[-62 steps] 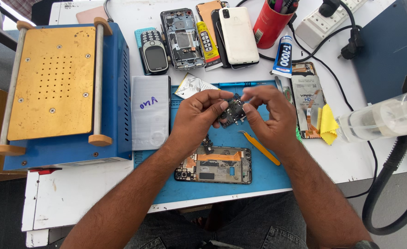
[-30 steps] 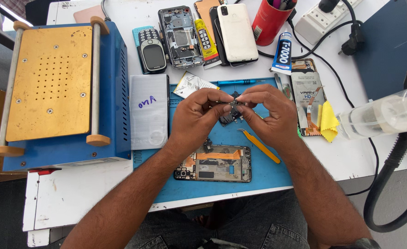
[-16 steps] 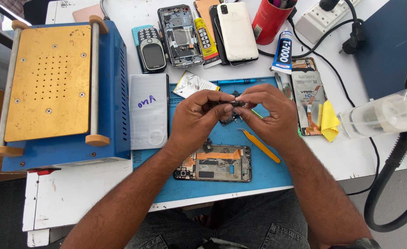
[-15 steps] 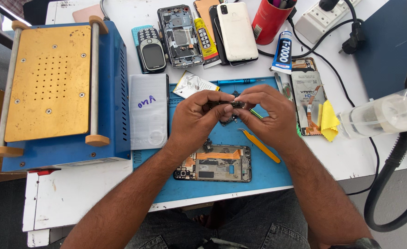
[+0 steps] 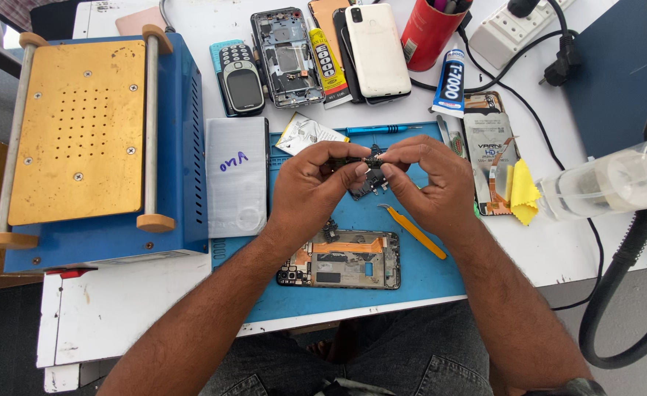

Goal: The person cleans a small phone component with a toothbrush, then works on a disassembled smartphone on the mat, using a pry tool to manipulate parts inside the phone body and handling small components by hand.

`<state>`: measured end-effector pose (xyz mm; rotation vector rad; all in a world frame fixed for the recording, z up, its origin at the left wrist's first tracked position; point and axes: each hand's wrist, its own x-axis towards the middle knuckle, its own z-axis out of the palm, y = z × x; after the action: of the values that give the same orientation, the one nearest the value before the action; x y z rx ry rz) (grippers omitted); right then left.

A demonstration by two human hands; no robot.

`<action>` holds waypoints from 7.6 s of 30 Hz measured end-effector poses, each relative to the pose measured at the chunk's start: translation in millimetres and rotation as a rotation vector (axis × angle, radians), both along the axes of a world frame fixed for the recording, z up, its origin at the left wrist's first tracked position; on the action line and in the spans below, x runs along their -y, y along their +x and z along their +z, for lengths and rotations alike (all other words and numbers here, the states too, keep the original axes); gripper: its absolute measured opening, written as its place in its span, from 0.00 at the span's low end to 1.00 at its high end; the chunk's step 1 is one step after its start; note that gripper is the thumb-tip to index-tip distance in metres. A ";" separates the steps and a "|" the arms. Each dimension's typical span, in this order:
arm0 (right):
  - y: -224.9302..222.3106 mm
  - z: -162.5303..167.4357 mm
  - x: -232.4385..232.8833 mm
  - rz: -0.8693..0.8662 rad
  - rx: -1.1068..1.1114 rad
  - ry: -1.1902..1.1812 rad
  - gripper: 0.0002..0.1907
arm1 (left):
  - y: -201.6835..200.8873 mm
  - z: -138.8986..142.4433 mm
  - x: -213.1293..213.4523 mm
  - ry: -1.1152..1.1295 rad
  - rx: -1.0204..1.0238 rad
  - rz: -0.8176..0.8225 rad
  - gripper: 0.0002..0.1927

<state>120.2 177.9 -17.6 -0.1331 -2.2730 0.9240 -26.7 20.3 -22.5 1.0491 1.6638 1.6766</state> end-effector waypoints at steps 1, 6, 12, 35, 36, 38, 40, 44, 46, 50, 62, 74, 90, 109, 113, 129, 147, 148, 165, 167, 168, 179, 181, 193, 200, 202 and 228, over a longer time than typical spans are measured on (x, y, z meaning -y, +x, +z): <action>-0.8 0.1 0.1 -0.004 0.000 -0.001 0.04 | 0.3 0.2 0.7 0.018 -0.003 -0.011 0.10; -1.5 0.3 1.2 -0.005 -0.002 0.026 0.04 | 2.5 0.8 1.0 0.018 -0.017 -0.043 0.09; -0.7 0.5 1.2 0.018 0.000 0.039 0.04 | 3.0 1.9 0.0 -0.001 -0.071 -0.033 0.08; -0.5 1.3 0.6 -0.062 0.024 -0.074 0.07 | -6.8 -3.1 -5.2 0.005 0.443 -0.016 0.15; -0.3 1.7 0.7 -0.065 0.024 -0.081 0.07 | -7.6 -4.1 -5.4 0.014 0.491 -0.016 0.15; -0.6 2.3 2.0 -0.070 0.014 -0.085 0.07 | -9.7 -5.4 -4.9 0.036 0.582 -0.017 0.15; -1.4 3.4 1.6 -0.064 -0.013 -0.067 0.08 | -11.4 -5.5 -4.7 0.025 0.570 -0.014 0.15; -5.1 0.9 -1.1 -0.075 -0.038 -0.094 0.08 | -15.0 -4.4 -5.5 -0.023 0.560 0.020 0.14; -6.0 -2.1 -2.4 -0.074 -0.057 -0.076 0.08 | -17.3 -4.3 -5.6 0.030 0.612 0.031 0.13; -6.1 -7.1 -6.5 -0.096 -0.019 -0.071 0.09 | -19.4 -5.9 -5.4 0.133 0.674 0.025 0.12; -15.7 -13.1 -10.3 -0.057 0.083 0.013 0.08 | -23.1 -2.0 -7.9 0.250 0.595 0.028 0.17; -18.2 -15.4 -6.6 -0.069 0.154 0.025 0.07 | -26.4 -4.7 -4.5 0.276 0.629 0.003 0.20; -10.7 16.1 9.2 -0.125 0.146 -0.113 0.12 | -22.2 -3.1 -5.0 0.098 0.710 -0.306 0.26; 38.5 12.7 31.8 -0.176 0.212 -0.030 0.09 | -10.3 9.4 6.5 -0.215 0.557 -0.392 0.26; 50.5 7.6 33.0 -0.151 0.329 -0.336 0.12 | 8.5 18.0 18.7 -0.295 0.178 -0.243 0.23; 69.8 -13.8 62.9 -0.037 -0.003 -0.913 0.12 | 81.1 -5.7 61.5 -0.087 0.480 -0.004 0.20; 87.1 2.0 71.6 -0.024 0.006 0.135 0.42 | 99.2 -5.2 70.2 -0.033 0.614 -0.141 0.25; 87.6 1.2 71.8 -0.014 0.000 0.131 0.43 | 99.8 -5.9 70.7 -0.029 0.626 -0.148 0.26; 91.2 -0.4 75.3 0.095 -0.015 0.088 0.49 | 75.1 3.4 62.3 -0.022 0.290 -0.022 0.16; 91.0 1.1 75.0 0.096 0.003 0.109 0.49 | 71.4 7.8 59.4 -0.031 0.310 -0.030 0.15; 91.6 2.1 74.8 0.089 0.018 0.128 0.49 | 71.0 9.8 58.3 -0.074 0.273 -0.020 0.15; 98.3 5.5 72.1 0.127 0.067 0.087 0.43 | 70.2 15.1 54.6 -0.056 -0.033 0.020 0.08; 99.9 6.5 68.3 0.095 0.094 0.038 0.39 | 74.4 13.3 58.6 -0.138 -0.095 0.114 0.08; 95.3 0.7 58.2 0.005 0.414 0.078 0.20 | 99.4 -7.1 84.6 -0.216 -0.966 0.074 0.18; 97.0 -2.3 60.3 0.001 0.436 0.112 0.21 | 100.0 -9.4 84.3 -0.263 -0.974 0.062 0.18; 95.8 -3.3 60.2 0.008 0.447 0.091 0.21 | 99.3 -10.1 84.7 -0.260 -0.978 0.062 0.18; 95.9 -1.4 72.4 -0.063 0.462 0.234 0.23 | 99.5 -7.4 85.6 -0.281 -0.967 0.051 0.17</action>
<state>216.1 105.4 -19.0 -0.3420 -2.7640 0.6329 72.8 -65.3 -29.9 1.8272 2.4102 0.9126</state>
